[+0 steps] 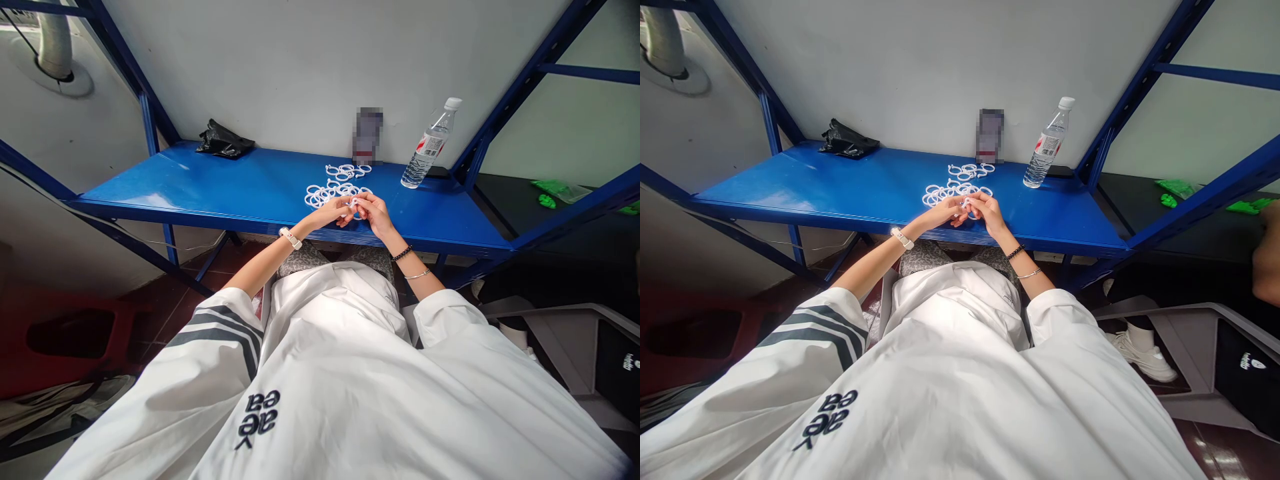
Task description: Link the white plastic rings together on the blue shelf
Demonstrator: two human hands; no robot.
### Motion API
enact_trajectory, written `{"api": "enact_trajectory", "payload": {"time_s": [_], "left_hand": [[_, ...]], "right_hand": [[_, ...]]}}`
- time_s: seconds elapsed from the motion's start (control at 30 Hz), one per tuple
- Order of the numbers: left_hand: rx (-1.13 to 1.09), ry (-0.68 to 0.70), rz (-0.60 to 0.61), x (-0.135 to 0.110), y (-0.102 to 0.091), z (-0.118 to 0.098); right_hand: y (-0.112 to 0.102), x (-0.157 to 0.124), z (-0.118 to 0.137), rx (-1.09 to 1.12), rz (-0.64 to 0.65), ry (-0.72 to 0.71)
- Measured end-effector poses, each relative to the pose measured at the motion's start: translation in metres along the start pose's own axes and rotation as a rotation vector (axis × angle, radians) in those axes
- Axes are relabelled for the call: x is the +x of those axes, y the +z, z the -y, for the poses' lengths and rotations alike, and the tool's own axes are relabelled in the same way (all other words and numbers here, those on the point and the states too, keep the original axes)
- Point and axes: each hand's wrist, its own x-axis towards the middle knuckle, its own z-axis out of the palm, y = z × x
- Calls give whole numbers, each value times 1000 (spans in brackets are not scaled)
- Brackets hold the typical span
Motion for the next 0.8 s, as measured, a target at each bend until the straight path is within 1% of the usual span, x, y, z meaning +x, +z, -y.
{"api": "enact_trajectory", "payload": {"time_s": [0.33, 0.8], "left_hand": [[-16, 23, 17, 0, -1, 3], [-4, -10, -1, 0, 0, 0]], "right_hand": [[1, -1, 1, 7, -2, -5], [-1, 2, -4, 6, -3, -13]]}}
